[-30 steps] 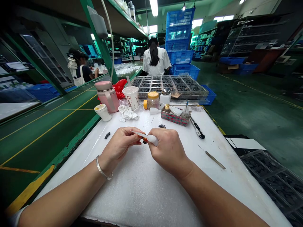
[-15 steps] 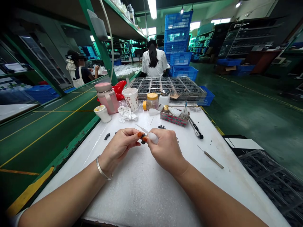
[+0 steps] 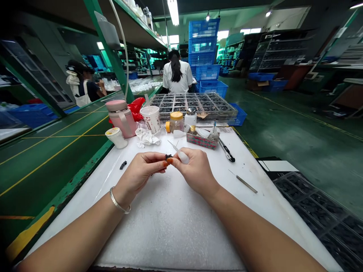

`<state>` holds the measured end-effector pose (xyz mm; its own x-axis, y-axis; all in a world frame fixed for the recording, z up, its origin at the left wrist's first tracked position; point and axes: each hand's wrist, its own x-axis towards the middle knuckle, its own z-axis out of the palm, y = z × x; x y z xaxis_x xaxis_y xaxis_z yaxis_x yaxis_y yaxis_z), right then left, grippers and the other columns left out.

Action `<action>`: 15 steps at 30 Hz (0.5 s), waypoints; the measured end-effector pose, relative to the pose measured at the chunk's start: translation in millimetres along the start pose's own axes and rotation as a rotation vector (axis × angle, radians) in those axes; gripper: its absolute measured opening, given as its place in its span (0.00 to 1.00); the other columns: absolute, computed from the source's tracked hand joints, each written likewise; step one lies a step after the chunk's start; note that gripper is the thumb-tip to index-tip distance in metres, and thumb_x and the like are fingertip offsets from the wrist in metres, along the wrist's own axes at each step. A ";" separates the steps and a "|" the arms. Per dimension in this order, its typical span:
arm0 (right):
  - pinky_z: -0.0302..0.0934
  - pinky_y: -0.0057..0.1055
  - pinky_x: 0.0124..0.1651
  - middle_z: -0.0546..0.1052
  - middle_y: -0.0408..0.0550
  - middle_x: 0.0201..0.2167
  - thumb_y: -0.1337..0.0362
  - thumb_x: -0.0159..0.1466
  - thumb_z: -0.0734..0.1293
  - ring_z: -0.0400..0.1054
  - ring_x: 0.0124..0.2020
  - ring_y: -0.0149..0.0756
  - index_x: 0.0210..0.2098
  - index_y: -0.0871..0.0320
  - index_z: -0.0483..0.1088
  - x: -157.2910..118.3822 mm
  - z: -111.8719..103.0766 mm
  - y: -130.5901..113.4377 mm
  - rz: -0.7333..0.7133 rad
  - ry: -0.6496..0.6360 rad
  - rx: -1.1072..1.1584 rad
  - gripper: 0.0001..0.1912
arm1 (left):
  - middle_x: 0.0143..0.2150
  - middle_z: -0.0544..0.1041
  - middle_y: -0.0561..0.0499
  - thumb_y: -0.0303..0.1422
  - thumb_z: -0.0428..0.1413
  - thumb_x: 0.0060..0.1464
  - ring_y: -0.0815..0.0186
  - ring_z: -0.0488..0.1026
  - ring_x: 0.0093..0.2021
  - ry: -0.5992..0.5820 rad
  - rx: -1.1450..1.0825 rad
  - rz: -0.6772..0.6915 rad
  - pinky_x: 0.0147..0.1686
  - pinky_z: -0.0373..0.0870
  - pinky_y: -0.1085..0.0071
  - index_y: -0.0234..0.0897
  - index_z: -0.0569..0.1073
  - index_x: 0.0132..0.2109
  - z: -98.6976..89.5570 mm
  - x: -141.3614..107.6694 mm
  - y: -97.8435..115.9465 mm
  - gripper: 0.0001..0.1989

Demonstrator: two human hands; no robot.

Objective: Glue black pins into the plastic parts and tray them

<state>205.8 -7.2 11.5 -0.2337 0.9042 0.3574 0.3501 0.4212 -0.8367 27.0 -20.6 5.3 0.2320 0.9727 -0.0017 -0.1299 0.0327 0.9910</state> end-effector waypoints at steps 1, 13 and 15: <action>0.52 0.27 0.29 0.70 0.41 0.20 0.57 0.58 0.70 0.60 0.25 0.29 0.24 0.61 0.71 0.5 -0.1 0.4 0.001 -0.002 0.012 0.14 | 0.37 0.79 0.47 0.34 0.66 0.47 0.71 0.71 0.32 -0.001 -0.002 -0.002 0.32 0.69 0.79 0.34 0.80 0.40 -0.7 -0.1 0.5 0.12; 0.48 0.26 0.27 0.66 0.40 0.20 0.53 0.55 0.72 0.56 0.24 0.27 0.24 0.63 0.71 2.9 -1.4 4.0 -0.030 -0.040 0.061 0.18 | 0.35 0.79 0.46 0.36 0.66 0.44 0.70 0.71 0.32 0.002 0.078 0.020 0.32 0.68 0.76 0.33 0.80 0.39 -2.4 0.4 1.5 0.14; 0.49 0.26 0.27 0.67 0.41 0.20 0.51 0.54 0.73 0.57 0.24 0.27 0.24 0.62 0.70 3.8 -0.1 4.5 -0.023 -0.036 0.092 0.19 | 0.34 0.79 0.47 0.36 0.66 0.44 0.69 0.71 0.31 0.018 0.099 0.038 0.32 0.68 0.75 0.33 0.80 0.38 -1.4 -0.2 1.9 0.14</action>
<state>206.5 -1.9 9.2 -0.2737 0.8905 0.3636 0.2600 0.4324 -0.8634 25.3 -20.3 7.1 0.2110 0.9769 0.0344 -0.0424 -0.0260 0.9988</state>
